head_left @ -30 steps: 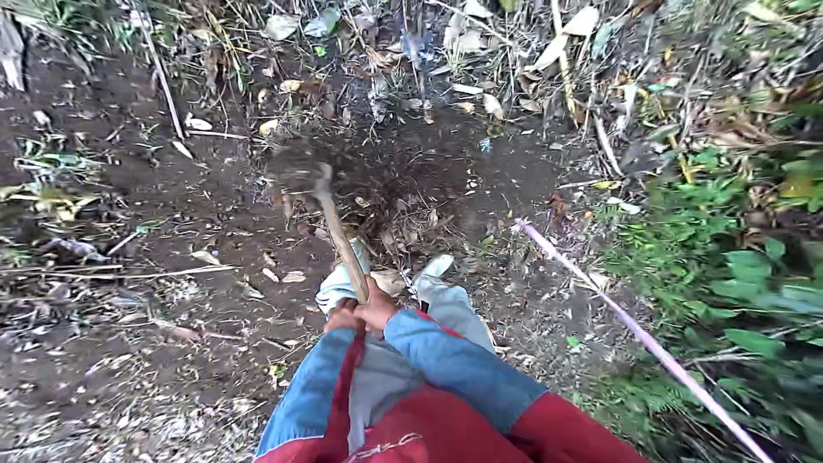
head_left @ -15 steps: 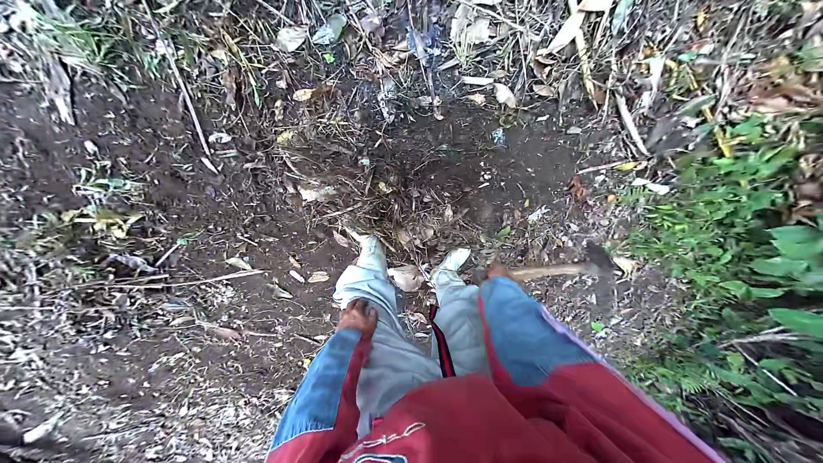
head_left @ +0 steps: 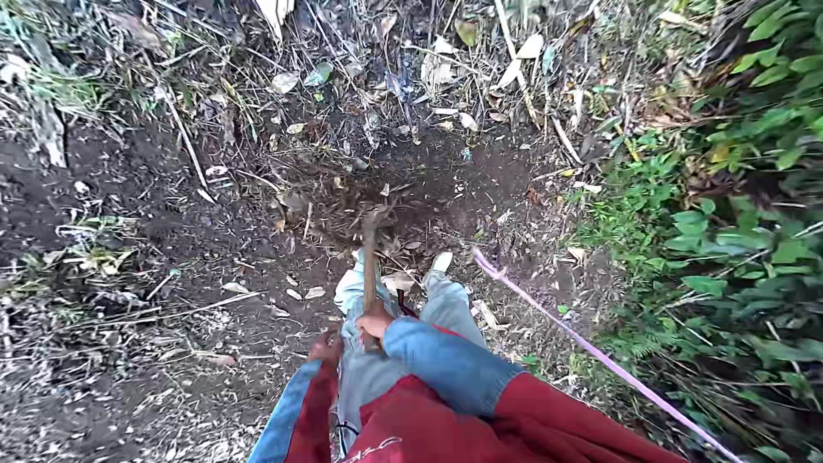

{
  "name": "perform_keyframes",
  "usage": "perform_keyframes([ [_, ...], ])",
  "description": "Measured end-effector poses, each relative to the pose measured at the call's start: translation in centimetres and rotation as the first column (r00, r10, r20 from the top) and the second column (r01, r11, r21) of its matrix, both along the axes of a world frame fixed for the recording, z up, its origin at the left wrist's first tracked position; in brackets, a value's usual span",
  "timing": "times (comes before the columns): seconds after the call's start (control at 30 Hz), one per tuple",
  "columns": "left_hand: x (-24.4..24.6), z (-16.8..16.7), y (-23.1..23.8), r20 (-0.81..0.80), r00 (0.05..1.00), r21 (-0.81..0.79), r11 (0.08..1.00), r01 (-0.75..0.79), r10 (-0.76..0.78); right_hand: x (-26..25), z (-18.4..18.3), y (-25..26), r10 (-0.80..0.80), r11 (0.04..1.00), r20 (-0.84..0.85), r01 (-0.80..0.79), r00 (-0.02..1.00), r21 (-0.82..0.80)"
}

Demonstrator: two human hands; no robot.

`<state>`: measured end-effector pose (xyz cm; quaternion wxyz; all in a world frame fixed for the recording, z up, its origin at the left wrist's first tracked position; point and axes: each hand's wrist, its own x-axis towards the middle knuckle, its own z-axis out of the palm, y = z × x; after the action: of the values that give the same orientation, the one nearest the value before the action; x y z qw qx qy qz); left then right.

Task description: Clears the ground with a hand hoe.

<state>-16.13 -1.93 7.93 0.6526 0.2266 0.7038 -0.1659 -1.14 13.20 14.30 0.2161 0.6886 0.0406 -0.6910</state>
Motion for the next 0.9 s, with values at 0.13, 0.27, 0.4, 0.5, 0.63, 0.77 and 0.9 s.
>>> perform_keyframes([
  [0.13,-2.2,1.5,-0.7,-0.036,0.999,-0.08,0.996,-0.043,0.04,-1.3,2.0,1.3,0.315,0.949,-0.11,-0.315,0.943,0.016],
  [0.27,-3.6,2.5,-0.6,-0.049,0.997,-0.086,0.994,-0.071,0.066,-3.6,2.8,3.3,0.664,0.747,-0.187,-0.651,0.724,0.132],
  [0.4,-5.5,4.7,0.9,-0.074,0.996,-0.115,0.992,-0.06,0.052,-5.5,3.0,4.9,0.924,0.381,-0.131,-0.859,0.358,0.341],
  [0.5,-6.4,5.8,1.3,-0.119,0.983,-0.023,0.99,-0.142,0.138,-3.9,4.1,5.9,0.967,0.249,-0.072,-0.861,0.243,0.444],
  [0.63,-5.3,6.7,2.6,-0.112,0.973,0.109,0.976,-0.187,0.199,4.8,3.9,7.3,0.949,0.239,0.093,-0.878,0.302,0.415],
  [0.77,-3.4,10.1,7.0,-0.076,0.959,0.342,0.911,-0.231,0.272,11.8,5.5,10.6,0.901,0.275,0.244,-0.906,0.36,0.321],
  [0.9,0.5,17.2,13.0,0.167,0.984,0.525,0.839,-0.145,0.065,18.9,7.4,11.2,0.835,0.363,0.319,-0.885,0.448,0.291],
])
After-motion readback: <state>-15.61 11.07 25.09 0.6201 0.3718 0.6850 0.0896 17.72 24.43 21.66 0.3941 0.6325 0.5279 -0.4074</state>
